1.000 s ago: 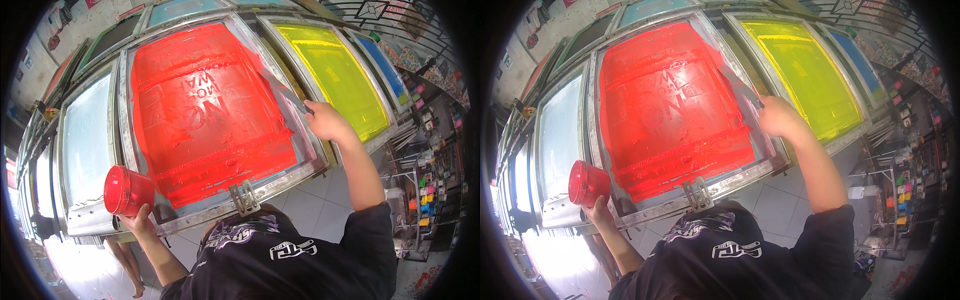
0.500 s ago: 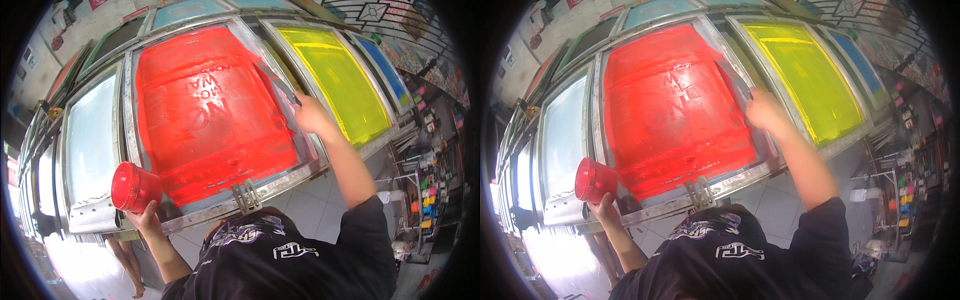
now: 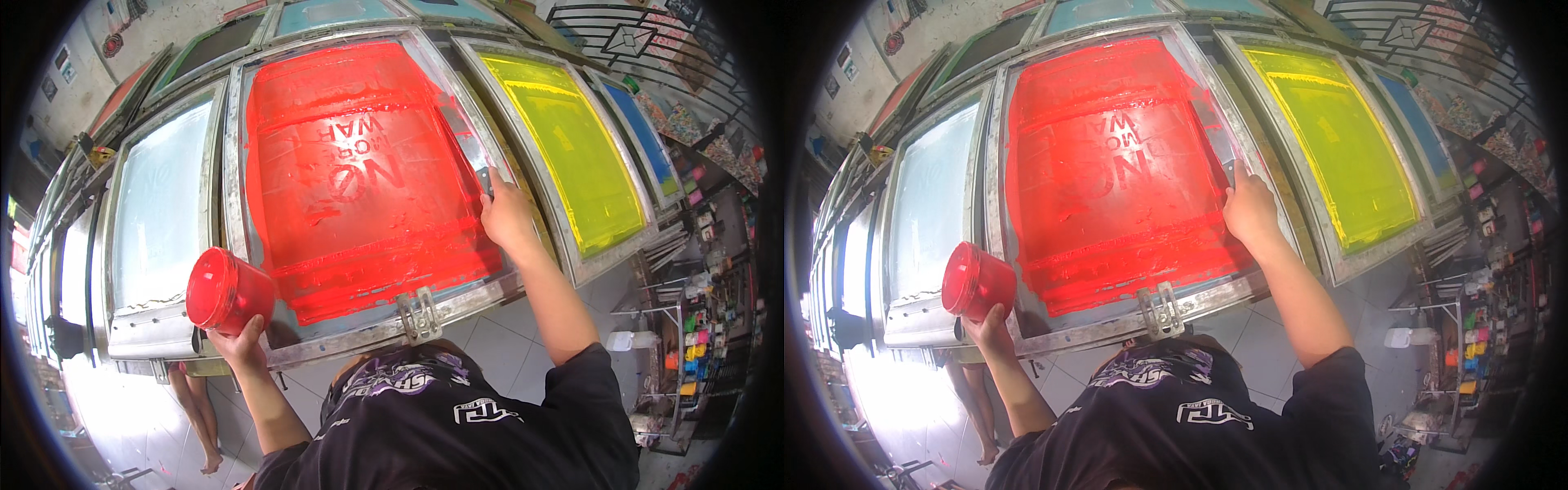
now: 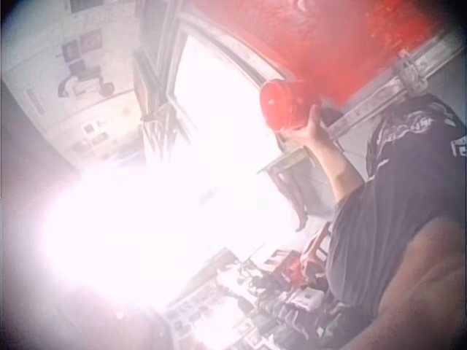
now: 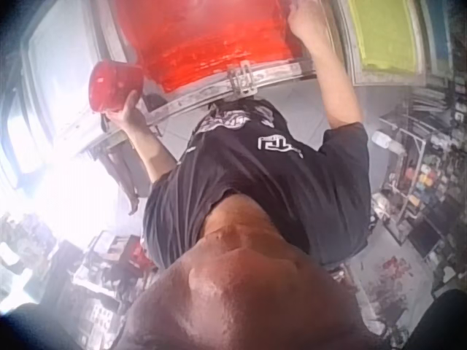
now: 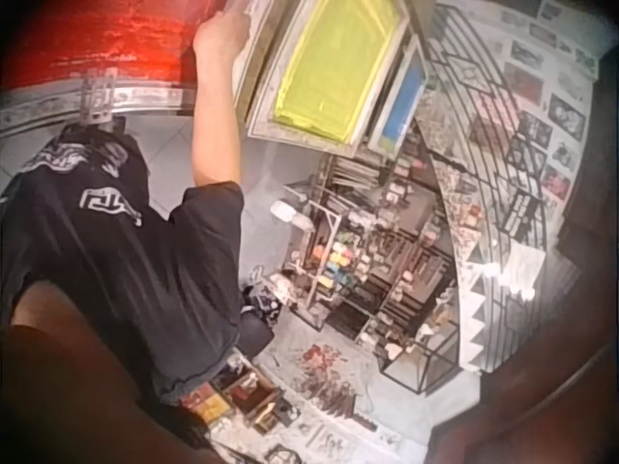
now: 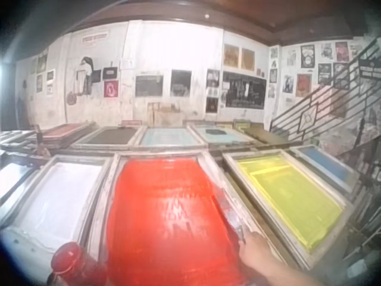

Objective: The person scoops red ink from a container and spreads it evenly across a screen printing frame using a metal spatula. The person repeatedly adds ink and smooths the surface to prepare the screen for printing.

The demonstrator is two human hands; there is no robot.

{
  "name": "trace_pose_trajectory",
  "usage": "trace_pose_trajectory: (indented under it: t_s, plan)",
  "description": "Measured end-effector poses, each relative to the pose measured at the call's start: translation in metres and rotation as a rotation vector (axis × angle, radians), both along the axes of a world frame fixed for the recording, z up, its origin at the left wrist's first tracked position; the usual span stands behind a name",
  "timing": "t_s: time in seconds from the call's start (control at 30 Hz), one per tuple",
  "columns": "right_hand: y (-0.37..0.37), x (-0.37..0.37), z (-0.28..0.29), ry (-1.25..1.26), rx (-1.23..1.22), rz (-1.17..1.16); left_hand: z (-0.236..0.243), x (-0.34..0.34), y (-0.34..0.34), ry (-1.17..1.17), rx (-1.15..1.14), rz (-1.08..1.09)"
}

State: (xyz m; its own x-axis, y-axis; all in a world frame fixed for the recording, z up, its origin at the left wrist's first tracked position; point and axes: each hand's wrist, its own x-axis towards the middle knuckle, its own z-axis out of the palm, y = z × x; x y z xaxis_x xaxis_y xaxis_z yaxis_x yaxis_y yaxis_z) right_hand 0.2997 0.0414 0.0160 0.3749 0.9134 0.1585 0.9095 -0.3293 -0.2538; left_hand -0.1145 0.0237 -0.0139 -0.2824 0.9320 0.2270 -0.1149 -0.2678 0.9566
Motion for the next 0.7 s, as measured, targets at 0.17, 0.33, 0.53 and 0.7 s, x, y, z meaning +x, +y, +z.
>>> trace_pose_trajectory:
  t_s: [0.17, 0.33, 0.53, 0.7]
  plan:
    - [0.004, -0.007, 0.000, -0.012, -0.066, -0.030, 0.000, -0.001, 0.003, -0.048, -0.065, 0.030]
    - [0.010, -0.009, -0.001, 0.020, -0.087, -0.016, 0.002, -0.002, 0.002, -0.047, -0.068, 0.021]
    - [0.014, -0.031, 0.008, 0.053, -0.121, -0.038, 0.003, -0.005, 0.006, 0.000, -0.049, -0.039]
    - [0.019, -0.047, 0.006, 0.046, -0.094, -0.017, 0.009, -0.002, 0.009, -0.039, -0.012, -0.049]
